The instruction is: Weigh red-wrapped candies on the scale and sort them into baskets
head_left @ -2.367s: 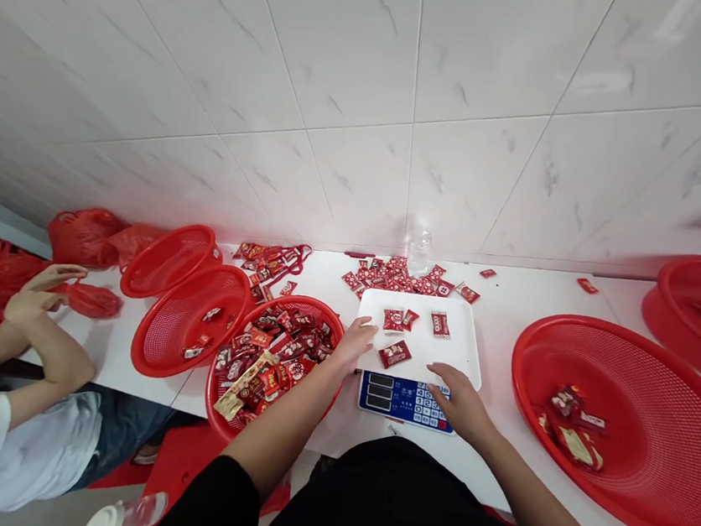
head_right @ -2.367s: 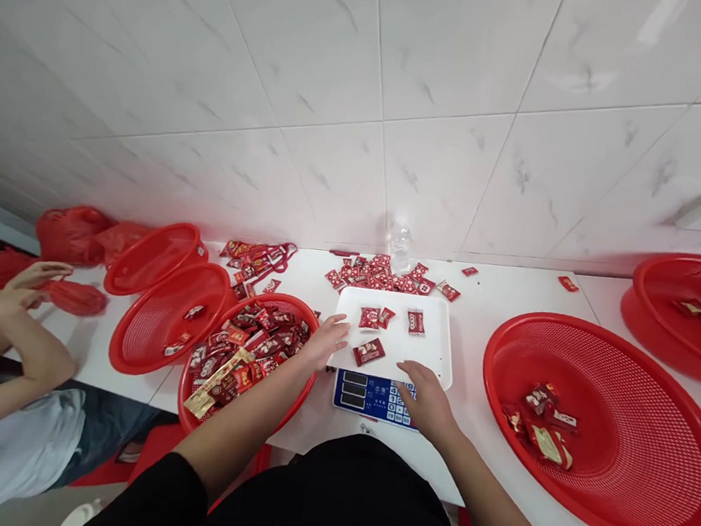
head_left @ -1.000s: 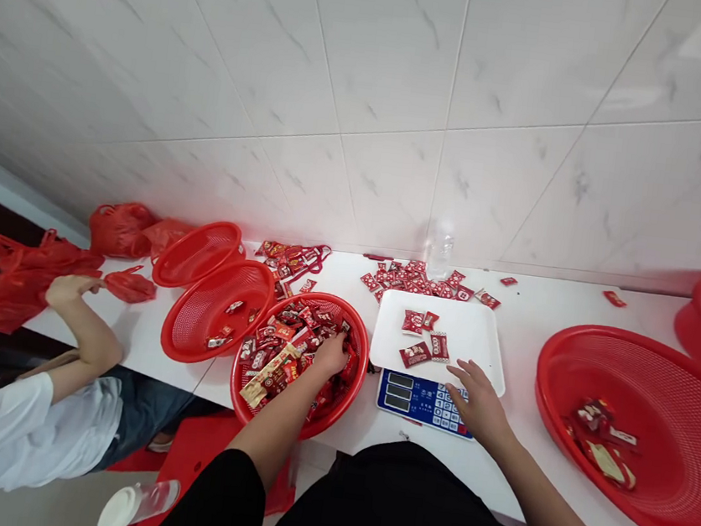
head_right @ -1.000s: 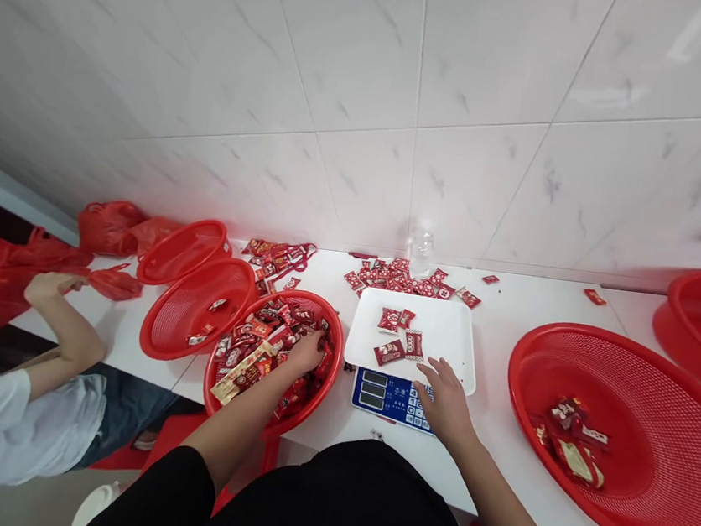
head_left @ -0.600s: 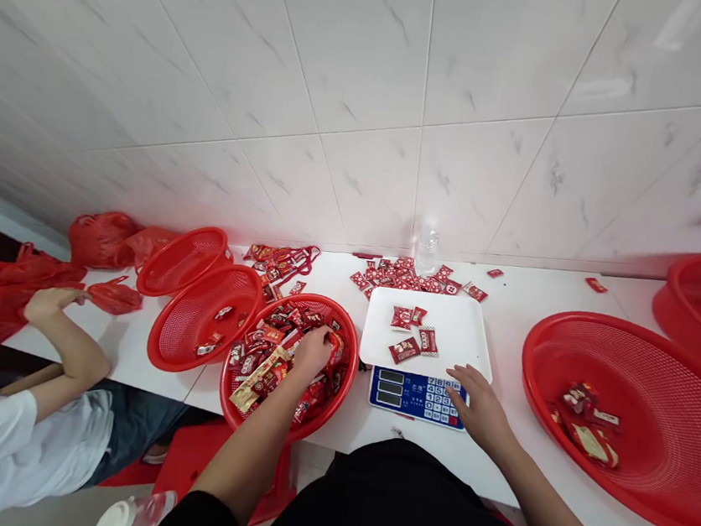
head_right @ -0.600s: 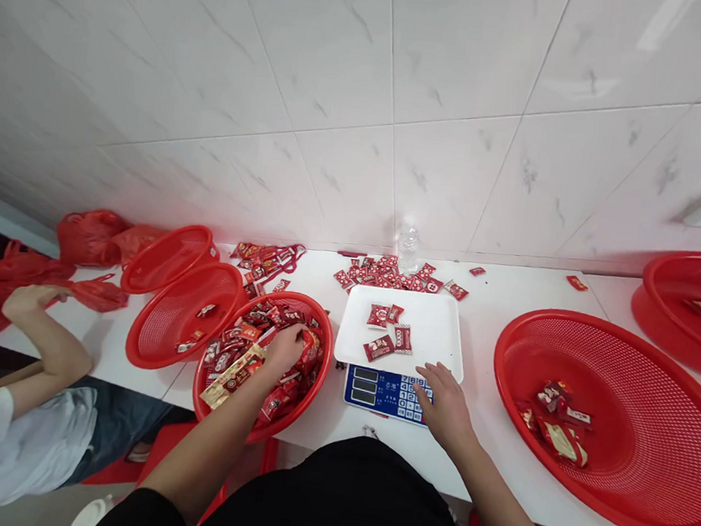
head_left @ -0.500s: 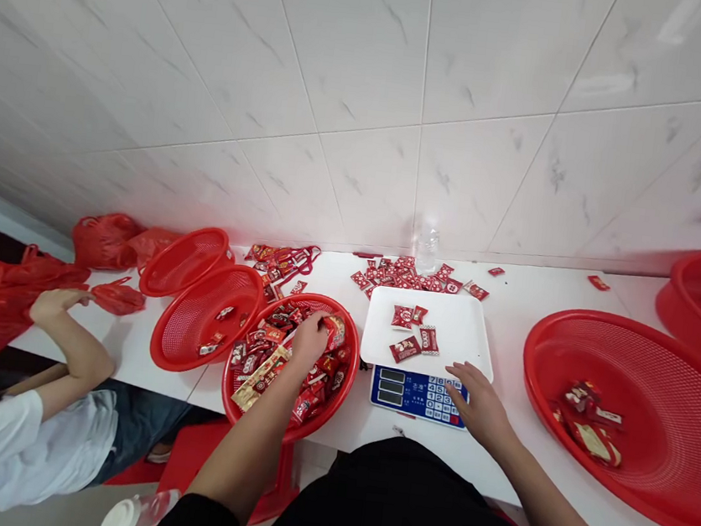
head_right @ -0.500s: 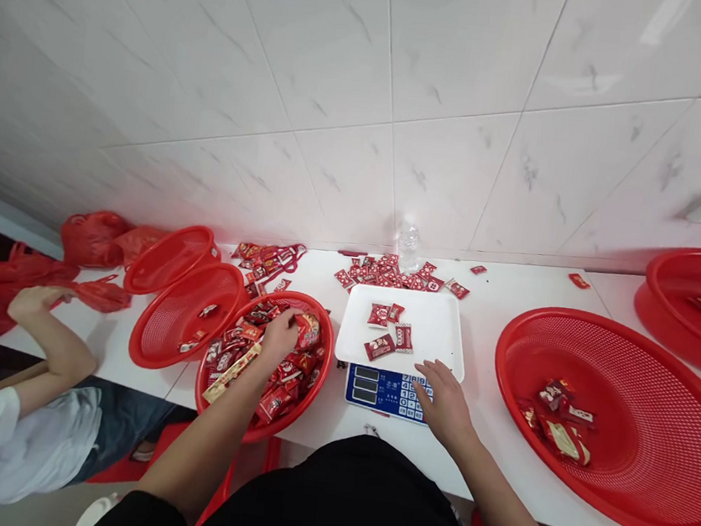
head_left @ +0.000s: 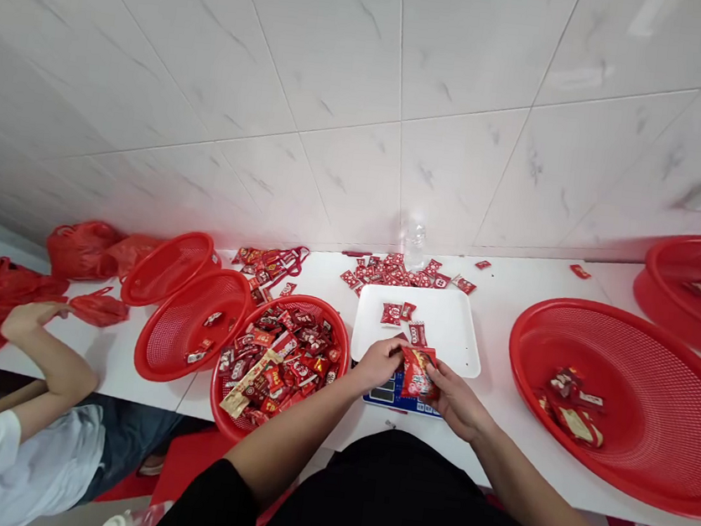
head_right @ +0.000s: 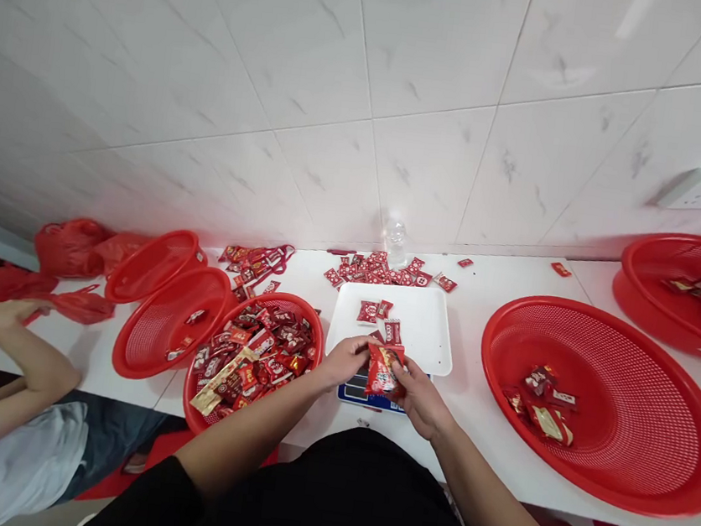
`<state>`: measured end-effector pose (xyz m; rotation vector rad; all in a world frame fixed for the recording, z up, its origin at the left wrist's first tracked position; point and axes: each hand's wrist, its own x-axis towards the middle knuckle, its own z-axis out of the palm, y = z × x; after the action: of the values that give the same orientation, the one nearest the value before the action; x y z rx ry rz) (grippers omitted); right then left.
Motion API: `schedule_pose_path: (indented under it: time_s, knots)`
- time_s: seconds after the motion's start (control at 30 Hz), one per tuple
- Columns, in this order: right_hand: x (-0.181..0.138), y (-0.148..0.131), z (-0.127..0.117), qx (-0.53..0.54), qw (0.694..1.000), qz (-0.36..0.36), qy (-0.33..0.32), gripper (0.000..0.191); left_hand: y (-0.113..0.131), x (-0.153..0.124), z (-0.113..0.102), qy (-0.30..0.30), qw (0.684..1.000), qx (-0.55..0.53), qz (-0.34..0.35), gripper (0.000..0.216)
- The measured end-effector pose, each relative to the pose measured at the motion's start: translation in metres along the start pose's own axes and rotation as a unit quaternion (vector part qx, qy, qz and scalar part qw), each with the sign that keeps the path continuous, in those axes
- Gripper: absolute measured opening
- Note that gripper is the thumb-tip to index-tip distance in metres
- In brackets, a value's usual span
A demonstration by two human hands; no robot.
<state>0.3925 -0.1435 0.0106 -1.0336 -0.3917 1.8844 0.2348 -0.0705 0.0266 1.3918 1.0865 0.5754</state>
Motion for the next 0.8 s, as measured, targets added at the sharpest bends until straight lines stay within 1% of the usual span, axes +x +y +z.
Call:
schedule_pose_path:
  time_s: [0.07,0.13,0.2,0.27,0.3,0.37,0.43,0.5,0.57,0.63,0.8]
  knots:
    - [-0.002,0.001,-0.015,0.006,1.0,0.001,0.024,0.039,0.001,0.007,-0.008,0.003,1.0,0.014,-0.021,0.024]
    - [-0.005,0.002,-0.029,0.007,0.999,0.001,0.041,0.036,0.001,0.015,-0.019,0.041,0.997,0.055,-0.025,0.026]
    - [-0.009,0.003,-0.039,0.004,0.999,0.002,0.053,0.036,-0.002,0.022,-0.03,0.082,0.987,0.139,-0.016,0.027]
    - [-0.012,0.004,-0.044,-0.007,0.998,0.004,0.058,0.038,-0.006,0.028,-0.038,0.109,0.962,0.251,-0.017,0.034]
    - [-0.013,0.004,-0.044,-0.015,0.998,0.004,0.061,0.039,-0.01,0.03,-0.041,0.113,0.945,0.305,-0.021,0.039]
    - [-0.014,0.003,-0.043,-0.03,0.997,0.003,0.064,0.04,-0.017,0.033,-0.042,0.101,0.918,0.381,-0.031,0.049]
    - [-0.013,0.003,-0.04,-0.035,0.997,-0.001,0.064,0.042,-0.022,0.036,-0.038,0.072,0.911,0.403,-0.041,0.054]
    - [-0.011,0.003,-0.038,-0.029,0.998,-0.005,0.062,0.042,-0.025,0.041,-0.033,0.049,0.915,0.398,-0.041,0.052]
    - [-0.01,0.005,-0.038,-0.018,0.998,-0.005,0.059,0.041,-0.024,0.046,-0.029,0.038,0.917,0.396,-0.03,0.048]
    - [-0.009,0.006,-0.041,-0.011,0.998,-0.004,0.058,0.041,-0.022,0.051,-0.025,0.038,0.911,0.411,-0.016,0.049]
    - [-0.01,0.008,-0.047,-0.01,0.997,-0.008,0.078,0.04,-0.022,0.058,-0.024,0.076,0.877,0.474,0.027,0.054]
